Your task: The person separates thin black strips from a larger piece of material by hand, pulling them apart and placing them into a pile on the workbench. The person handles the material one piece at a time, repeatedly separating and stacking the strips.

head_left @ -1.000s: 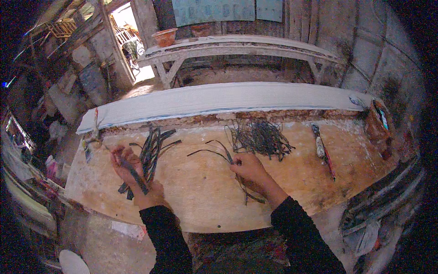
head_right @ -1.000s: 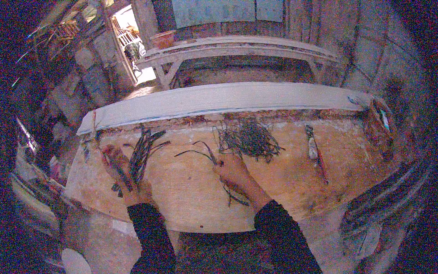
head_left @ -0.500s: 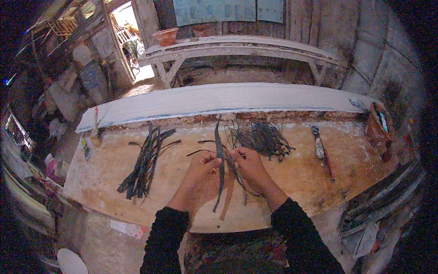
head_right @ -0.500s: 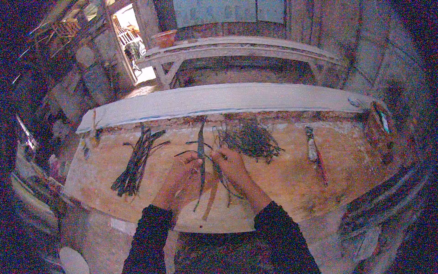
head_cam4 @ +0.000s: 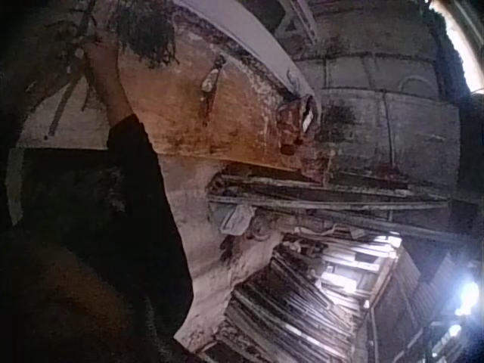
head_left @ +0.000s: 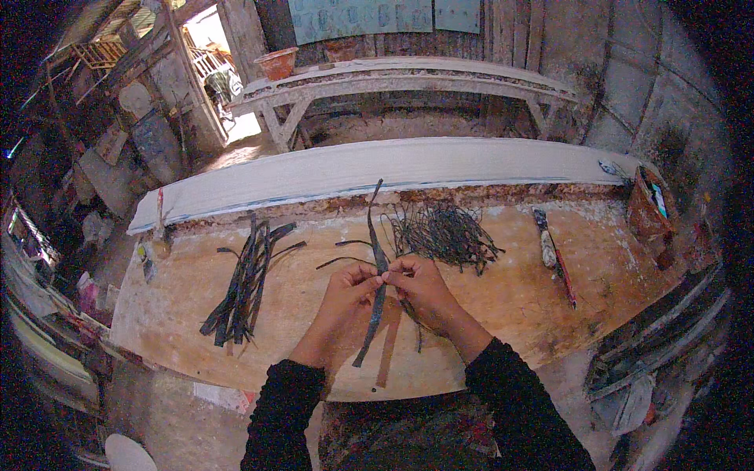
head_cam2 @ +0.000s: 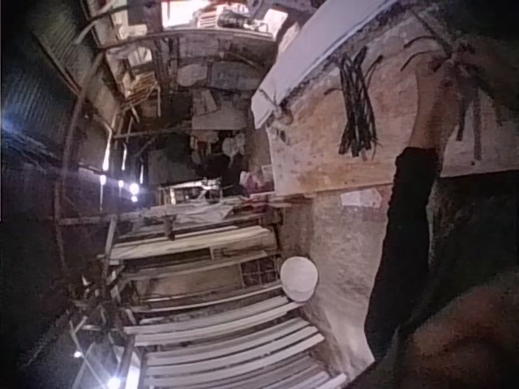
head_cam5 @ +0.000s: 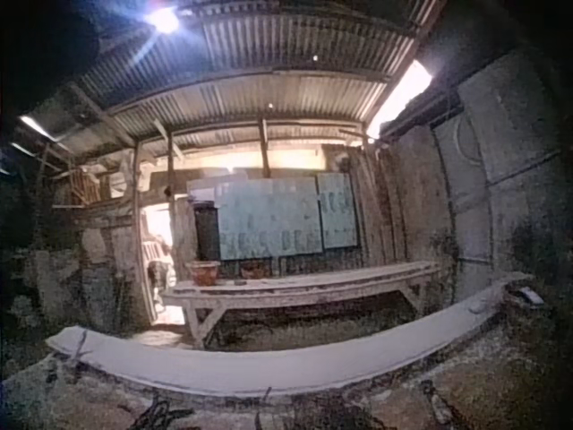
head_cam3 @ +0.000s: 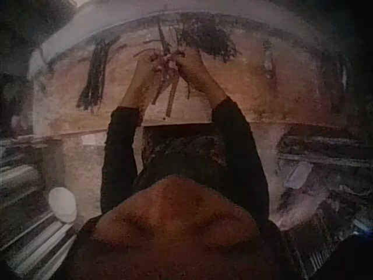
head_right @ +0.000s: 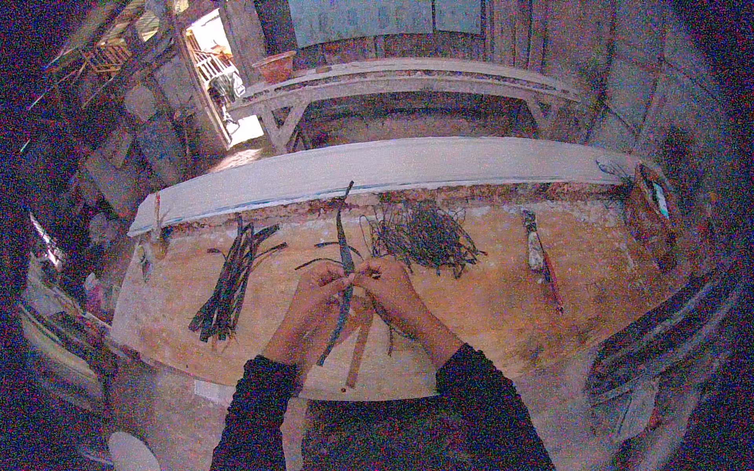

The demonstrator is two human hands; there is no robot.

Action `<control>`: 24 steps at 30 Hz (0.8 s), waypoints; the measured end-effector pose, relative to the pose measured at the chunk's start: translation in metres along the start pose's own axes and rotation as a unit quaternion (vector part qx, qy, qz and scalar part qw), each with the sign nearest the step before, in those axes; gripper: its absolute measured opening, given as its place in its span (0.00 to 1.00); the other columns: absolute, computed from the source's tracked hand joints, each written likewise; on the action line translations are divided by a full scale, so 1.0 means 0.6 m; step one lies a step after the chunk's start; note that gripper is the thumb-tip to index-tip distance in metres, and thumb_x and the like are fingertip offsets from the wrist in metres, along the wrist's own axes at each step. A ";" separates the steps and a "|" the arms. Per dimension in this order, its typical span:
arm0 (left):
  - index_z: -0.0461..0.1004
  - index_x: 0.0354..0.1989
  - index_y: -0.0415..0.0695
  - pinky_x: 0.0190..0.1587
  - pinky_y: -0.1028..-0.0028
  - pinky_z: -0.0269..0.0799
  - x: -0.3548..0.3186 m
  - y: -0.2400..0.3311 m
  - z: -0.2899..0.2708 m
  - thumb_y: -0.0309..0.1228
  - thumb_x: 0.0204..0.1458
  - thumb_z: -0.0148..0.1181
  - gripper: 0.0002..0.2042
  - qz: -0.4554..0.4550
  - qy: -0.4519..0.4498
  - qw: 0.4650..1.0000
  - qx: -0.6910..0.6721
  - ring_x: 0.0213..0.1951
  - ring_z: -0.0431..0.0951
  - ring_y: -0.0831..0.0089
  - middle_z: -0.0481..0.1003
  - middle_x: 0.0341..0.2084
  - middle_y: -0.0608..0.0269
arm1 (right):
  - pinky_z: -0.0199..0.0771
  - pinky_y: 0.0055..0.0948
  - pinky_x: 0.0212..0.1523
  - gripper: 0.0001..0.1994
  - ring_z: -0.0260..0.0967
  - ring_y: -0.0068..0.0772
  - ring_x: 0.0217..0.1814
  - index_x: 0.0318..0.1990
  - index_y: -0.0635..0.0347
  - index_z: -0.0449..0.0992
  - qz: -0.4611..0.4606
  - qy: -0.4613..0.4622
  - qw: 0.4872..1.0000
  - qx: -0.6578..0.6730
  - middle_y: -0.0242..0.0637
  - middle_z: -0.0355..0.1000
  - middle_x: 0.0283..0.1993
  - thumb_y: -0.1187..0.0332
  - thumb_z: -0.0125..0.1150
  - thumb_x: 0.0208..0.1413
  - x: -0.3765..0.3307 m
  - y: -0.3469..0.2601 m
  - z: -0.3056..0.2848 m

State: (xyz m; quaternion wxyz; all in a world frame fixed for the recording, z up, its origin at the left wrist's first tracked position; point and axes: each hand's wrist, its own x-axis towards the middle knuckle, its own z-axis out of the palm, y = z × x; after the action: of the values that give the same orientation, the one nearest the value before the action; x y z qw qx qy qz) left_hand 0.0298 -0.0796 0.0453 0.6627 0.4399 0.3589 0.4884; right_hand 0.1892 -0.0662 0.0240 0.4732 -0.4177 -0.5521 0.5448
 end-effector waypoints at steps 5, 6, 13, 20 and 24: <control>0.70 0.29 0.39 0.24 0.83 0.66 -0.007 0.007 0.013 0.22 0.49 0.56 0.01 -0.010 0.011 0.999 -0.044 0.22 0.71 0.82 0.73 0.24 0.66 | 0.56 0.16 0.18 0.03 0.58 0.13 0.19 0.26 0.60 0.71 0.009 0.020 1.000 -0.023 0.25 0.65 0.21 0.73 0.59 0.48 -0.002 -0.005 0.002; 0.70 0.29 0.39 0.25 0.82 0.66 -0.005 0.002 0.005 0.22 0.49 0.56 0.01 -0.013 0.004 0.999 -0.034 0.22 0.71 0.82 0.73 0.24 0.66 | 0.56 0.16 0.19 0.03 0.58 0.13 0.19 0.27 0.60 0.71 0.015 0.019 0.999 -0.028 0.25 0.65 0.21 0.73 0.58 0.48 -0.004 -0.011 0.003; 0.70 0.28 0.40 0.30 0.77 0.69 -0.008 0.005 0.011 0.23 0.50 0.55 0.02 -0.010 -0.002 1.000 -0.022 0.25 0.72 0.78 0.73 0.25 0.65 | 0.63 0.23 0.25 0.06 0.63 0.22 0.23 0.25 0.63 0.71 -0.053 0.052 0.984 -0.165 0.31 0.67 0.23 0.71 0.61 0.43 -0.014 -0.029 0.006; 0.70 0.28 0.40 0.37 0.79 0.66 0.007 -0.022 -0.018 0.27 0.50 0.56 0.04 0.152 -0.034 0.970 0.187 0.36 0.69 0.78 0.68 0.34 0.66 | 0.64 0.25 0.27 0.09 0.63 0.24 0.25 0.22 0.63 0.69 -0.114 0.042 0.965 -0.233 0.34 0.65 0.23 0.70 0.63 0.42 -0.016 -0.037 0.013; 0.72 0.30 0.40 0.40 0.79 0.63 0.013 -0.032 -0.028 0.28 0.49 0.57 0.05 0.137 -0.040 0.967 0.211 0.37 0.68 0.79 0.66 0.34 0.68 | 0.62 0.23 0.26 0.10 0.61 0.21 0.25 0.22 0.64 0.67 -0.103 0.041 0.968 -0.227 0.32 0.63 0.22 0.70 0.64 0.43 -0.017 -0.042 0.016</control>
State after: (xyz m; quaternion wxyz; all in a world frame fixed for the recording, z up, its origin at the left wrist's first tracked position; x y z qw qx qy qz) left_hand 0.0230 -0.0706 0.0207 0.4958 0.6337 0.3631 0.4699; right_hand 0.1832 -0.0797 0.0487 0.4418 -0.4774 -0.6812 0.3361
